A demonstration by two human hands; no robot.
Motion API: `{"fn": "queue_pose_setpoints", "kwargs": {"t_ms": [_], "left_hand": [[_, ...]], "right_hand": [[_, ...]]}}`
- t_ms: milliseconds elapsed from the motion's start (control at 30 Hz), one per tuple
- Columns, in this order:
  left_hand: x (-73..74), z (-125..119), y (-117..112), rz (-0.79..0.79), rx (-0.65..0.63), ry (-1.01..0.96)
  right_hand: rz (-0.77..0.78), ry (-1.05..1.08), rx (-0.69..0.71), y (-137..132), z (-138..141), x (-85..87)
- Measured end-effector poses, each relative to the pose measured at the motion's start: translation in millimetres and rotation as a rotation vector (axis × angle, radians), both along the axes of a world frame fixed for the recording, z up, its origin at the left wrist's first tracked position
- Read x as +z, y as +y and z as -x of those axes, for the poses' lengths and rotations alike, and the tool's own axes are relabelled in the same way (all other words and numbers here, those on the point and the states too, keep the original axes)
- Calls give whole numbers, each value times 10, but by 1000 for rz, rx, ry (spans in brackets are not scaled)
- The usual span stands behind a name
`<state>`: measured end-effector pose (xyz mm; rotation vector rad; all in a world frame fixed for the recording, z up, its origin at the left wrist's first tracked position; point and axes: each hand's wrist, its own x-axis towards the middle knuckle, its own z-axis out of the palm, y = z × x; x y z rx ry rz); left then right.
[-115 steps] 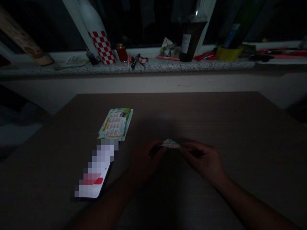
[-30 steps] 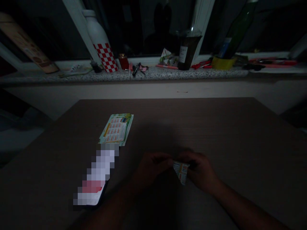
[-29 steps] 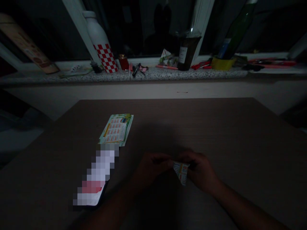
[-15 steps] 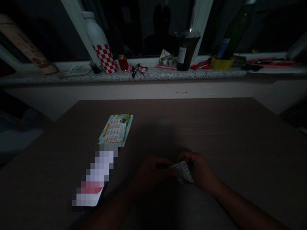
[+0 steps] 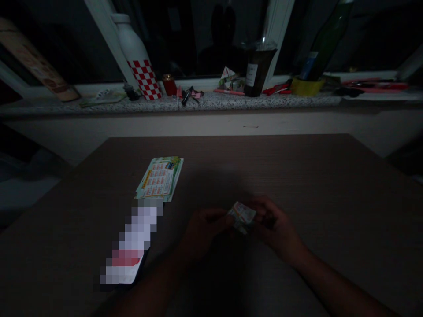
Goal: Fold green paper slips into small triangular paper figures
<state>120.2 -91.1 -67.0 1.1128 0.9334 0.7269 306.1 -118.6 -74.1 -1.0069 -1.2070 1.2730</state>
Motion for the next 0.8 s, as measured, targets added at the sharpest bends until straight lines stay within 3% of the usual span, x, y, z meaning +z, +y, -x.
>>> {"fn": "queue_pose_setpoints", "kwargs": {"t_ms": [100,233,400,500,600,667,800], "left_hand": [[-30,-31,-9,21,169,-111],[-27,-98,-41,31,238,-157],[63,-28,-51,-97,125,-42],[158,89,-26,-351,65,112],[228,166,14,-672,-161,273],[244,179,39,-718,-211,332],[232,158,61,-686,-192,365]], "right_hand": [[-157,-23,-93,-23,-15,-5],[-364,-333,-98,-46,-27,20],[-487,-503,-80,-20,-108,111],[-535,-581,56,-8,-207,162],[-543,-610,192,-5,-287,197],[-535,-600,209,3,-317,209],[-505,-540,161,34,-338,200]]}}
